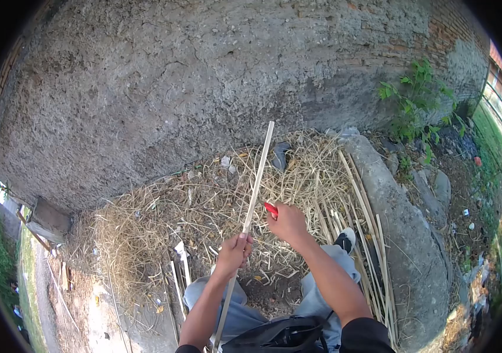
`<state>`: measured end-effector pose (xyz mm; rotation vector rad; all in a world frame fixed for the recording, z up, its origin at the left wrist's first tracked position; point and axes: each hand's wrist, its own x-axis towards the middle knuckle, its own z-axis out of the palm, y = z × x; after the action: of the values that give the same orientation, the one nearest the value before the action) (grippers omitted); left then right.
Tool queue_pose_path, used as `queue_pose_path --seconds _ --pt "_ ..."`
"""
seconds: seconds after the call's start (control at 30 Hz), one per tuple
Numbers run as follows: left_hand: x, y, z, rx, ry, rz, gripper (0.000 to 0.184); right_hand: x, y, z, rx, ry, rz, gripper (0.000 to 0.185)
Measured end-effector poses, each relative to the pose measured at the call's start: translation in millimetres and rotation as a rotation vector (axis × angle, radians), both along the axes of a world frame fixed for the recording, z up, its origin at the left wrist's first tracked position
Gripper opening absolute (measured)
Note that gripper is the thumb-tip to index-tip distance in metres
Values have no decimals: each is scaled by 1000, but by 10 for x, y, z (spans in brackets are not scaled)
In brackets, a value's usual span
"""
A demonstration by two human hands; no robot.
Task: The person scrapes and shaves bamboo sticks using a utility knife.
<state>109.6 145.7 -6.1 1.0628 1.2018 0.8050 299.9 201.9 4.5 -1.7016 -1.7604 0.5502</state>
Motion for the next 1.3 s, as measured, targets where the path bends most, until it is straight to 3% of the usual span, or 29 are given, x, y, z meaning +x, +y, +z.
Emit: queue_pose_path --seconds 0.03,0.1,0.23,0.3,0.43,0.5,0.6,0.67,0.77,1.1,1.3 --pt "23 -17 15 5 27 3 31 -2 7 -19 -3 2 -6 18" --pt "62 -28 14 10 56 -3 32 -3 28 -63 23 -273 -5 16" --pt "100 -32 -171 123 123 40 37 -11 48 -144 83 -395 -59 9" --pt "120 -40 -259 161 136 46 37 -27 112 -296 250 -539 -33 8" --pt "151 -88 -205 46 95 61 32 -102 130 -348 326 -566 24 11" --pt "144 -115 -123 -52 36 75 32 -85 137 -260 38 -497 109 13" --pt "132 -111 -101 -103 26 38 32 -28 169 -242 -53 -536 144 16" --pt "135 -117 -231 -32 206 -4 32 -14 164 -305 -45 -540 144 17" --pt "172 -137 -58 -88 163 -11 33 6 188 -394 -53 -550 158 17" --pt "141 -49 -193 -98 222 24 36 -104 277 -539 -121 -537 155 18" --pt "150 -66 -126 -172 95 43 25 -142 278 -632 -54 -545 154 19"
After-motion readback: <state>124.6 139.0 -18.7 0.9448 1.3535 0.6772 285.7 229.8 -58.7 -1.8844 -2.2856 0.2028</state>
